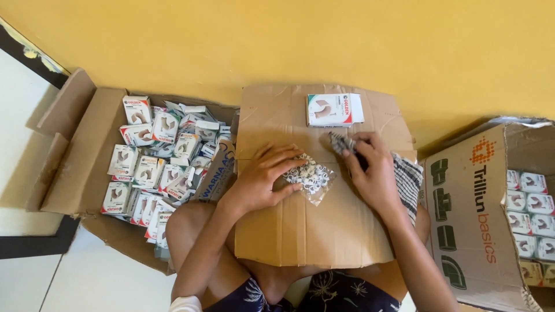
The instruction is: The person sits on the floor and wipes small product boxes with a cloth. They pick up boxes from a large cardboard box, wipe them on a flat surface, and place them into another box. The process is repeated for several boxes.
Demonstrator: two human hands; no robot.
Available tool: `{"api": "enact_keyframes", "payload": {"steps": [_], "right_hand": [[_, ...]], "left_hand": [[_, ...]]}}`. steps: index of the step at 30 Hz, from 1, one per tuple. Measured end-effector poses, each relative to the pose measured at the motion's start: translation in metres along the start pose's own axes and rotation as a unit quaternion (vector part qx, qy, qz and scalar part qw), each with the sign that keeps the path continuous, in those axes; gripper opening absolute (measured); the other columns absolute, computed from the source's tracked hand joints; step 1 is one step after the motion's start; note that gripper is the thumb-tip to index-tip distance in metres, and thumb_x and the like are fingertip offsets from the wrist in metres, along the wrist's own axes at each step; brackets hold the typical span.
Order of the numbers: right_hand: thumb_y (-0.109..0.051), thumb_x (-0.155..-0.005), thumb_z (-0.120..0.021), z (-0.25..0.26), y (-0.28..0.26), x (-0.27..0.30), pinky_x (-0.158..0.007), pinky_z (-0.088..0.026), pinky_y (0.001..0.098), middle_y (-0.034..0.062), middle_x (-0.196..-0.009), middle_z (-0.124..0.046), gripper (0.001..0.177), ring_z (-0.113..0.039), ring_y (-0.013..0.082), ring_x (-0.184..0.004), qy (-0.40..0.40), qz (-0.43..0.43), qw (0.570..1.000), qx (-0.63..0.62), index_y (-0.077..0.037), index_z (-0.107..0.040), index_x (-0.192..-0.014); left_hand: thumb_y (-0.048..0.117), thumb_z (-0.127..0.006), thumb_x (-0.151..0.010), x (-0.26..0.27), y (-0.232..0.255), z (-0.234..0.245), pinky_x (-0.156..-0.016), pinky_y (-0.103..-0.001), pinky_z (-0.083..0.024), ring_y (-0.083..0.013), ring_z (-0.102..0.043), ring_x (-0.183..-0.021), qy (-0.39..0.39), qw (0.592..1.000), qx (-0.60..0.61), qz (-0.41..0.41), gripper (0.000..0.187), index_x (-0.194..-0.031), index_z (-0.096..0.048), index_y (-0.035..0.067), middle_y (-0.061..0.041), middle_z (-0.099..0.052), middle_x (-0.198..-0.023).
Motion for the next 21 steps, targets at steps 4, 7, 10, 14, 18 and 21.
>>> {"api": "enact_keyframes", "payload": {"steps": [4, 7, 10, 14, 18, 21], "right_hand": [[-0.007, -0.083, -0.063, -0.008, -0.084, 0.01, -0.072, -0.048, 0.0477, 0.0198, -0.093, -0.063, 0.009, -0.061, 0.0444, -0.085, -0.053, 0.076, 0.994, -0.06, 0.002, -0.064, -0.079], [-0.016, -0.087, -0.059, -0.025, -0.104, 0.027, -0.077, -0.048, 0.0412, 0.01, -0.105, -0.065, 0.014, -0.063, 0.0335, -0.098, -0.097, 0.217, 0.971, 0.035, -0.009, -0.07, -0.092], [-0.014, -0.085, -0.061, -0.028, -0.082, 0.016, -0.072, -0.046, 0.0418, 0.0107, -0.1, -0.067, 0.012, -0.063, 0.0334, -0.093, -0.096, 0.224, 0.966, 0.088, -0.007, -0.07, -0.088], [-0.017, -0.085, -0.06, -0.027, -0.083, 0.012, -0.075, -0.047, 0.0407, 0.011, -0.102, -0.065, 0.015, -0.061, 0.0342, -0.1, -0.101, 0.207, 0.968, 0.104, -0.007, -0.07, -0.088], [-0.028, -0.093, -0.055, -0.031, -0.113, 0.027, -0.089, -0.044, 0.0413, 0.0111, -0.12, -0.061, 0.029, -0.055, 0.0305, -0.113, -0.184, 0.235, 0.95, 0.092, -0.002, -0.065, -0.101], [-0.029, -0.089, -0.059, -0.027, -0.08, 0.025, -0.081, -0.046, 0.0418, 0.0116, -0.106, -0.067, 0.026, -0.061, 0.0344, -0.106, -0.107, 0.208, 0.966, 0.111, -0.006, -0.069, -0.093]], "left_hand": [[0.044, -0.065, -0.082, 0.004, -0.005, 0.001, -0.11, -0.049, -0.025, -0.0241, -0.048, -0.128, 0.023, 0.999, -0.025, 0.006, 0.052, -0.123, -0.058, 0.012, -0.007, -0.056, -0.131], [0.034, -0.072, -0.072, 0.004, -0.005, 0.002, -0.11, -0.049, -0.026, -0.0228, -0.048, -0.127, 0.024, 0.999, -0.03, 0.002, 0.057, -0.123, -0.058, 0.013, -0.005, -0.056, -0.129], [0.043, -0.07, -0.075, 0.004, -0.005, 0.004, -0.11, -0.048, -0.027, -0.0219, -0.048, -0.127, 0.039, 0.998, -0.036, 0.017, 0.057, -0.123, -0.058, 0.014, -0.003, -0.056, -0.129], [0.044, -0.066, -0.08, 0.005, -0.004, 0.007, -0.109, -0.049, -0.027, -0.0237, -0.049, -0.126, 0.045, 0.999, -0.022, 0.017, 0.053, -0.122, -0.059, 0.012, -0.005, -0.058, -0.125], [0.041, -0.063, -0.085, 0.005, 0.002, 0.016, -0.111, -0.045, -0.027, -0.025, -0.047, -0.126, 0.061, 0.998, -0.003, -0.006, 0.051, -0.123, -0.057, 0.008, -0.007, -0.058, -0.128], [0.049, -0.065, -0.08, 0.006, -0.006, 0.01, -0.109, -0.044, -0.03, -0.0206, -0.05, -0.124, 0.075, 0.997, -0.033, 0.008, 0.053, -0.119, -0.06, 0.014, -0.003, -0.059, -0.123]]}}
Point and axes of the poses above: each hand's wrist, its own x-axis away from the middle knuckle, its own z-axis out of the back of the hand, y = z × x, the point moved 10 cm from there along -x, towards the middle knuckle
